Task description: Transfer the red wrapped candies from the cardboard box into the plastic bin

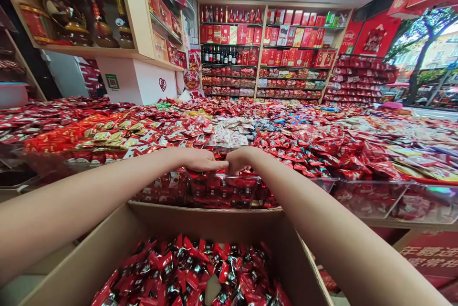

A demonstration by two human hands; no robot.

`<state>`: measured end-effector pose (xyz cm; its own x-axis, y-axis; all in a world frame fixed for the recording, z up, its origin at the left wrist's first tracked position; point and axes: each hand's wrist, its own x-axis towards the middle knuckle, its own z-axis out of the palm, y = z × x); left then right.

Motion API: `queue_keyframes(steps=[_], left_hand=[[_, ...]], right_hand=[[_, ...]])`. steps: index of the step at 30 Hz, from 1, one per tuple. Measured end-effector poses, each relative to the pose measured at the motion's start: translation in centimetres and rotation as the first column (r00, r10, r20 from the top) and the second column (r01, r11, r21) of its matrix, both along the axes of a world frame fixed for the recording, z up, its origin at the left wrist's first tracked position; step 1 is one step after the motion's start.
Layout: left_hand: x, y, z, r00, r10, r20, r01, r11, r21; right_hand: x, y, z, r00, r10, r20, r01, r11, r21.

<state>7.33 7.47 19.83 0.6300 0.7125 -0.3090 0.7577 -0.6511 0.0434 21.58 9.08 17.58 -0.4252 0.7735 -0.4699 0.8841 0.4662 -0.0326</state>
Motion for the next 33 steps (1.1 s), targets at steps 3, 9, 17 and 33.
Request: queue_keyframes(steps=[3, 9, 17, 33], left_hand=[[-0.28, -0.06, 0.03, 1.0, -0.001, 0.012, 0.001, 1.0, -0.007], [-0.58, 0.06, -0.09, 0.999, -0.005, 0.034, 0.006, 1.0, -0.021], [-0.71, -0.26, -0.38, 0.999, -0.022, 0.036, 0.022, 1.0, -0.021], [-0.88, -0.35, -0.6, 0.999, -0.001, 0.052, 0.002, 1.0, -0.024]], right_hand=[[0.21, 0.36, -0.45, 0.999, 0.032, -0.027, -0.034, 0.998, -0.051], [-0.09, 0.56, -0.53, 0.999, 0.029, -0.031, -0.033, 0.992, -0.126], [-0.4, 0.47, -0.46, 0.998, -0.066, -0.012, 0.063, 0.978, -0.2], [0.07, -0.17, 0.19, 0.975, -0.22, -0.038, 0.203, 0.944, -0.259]])
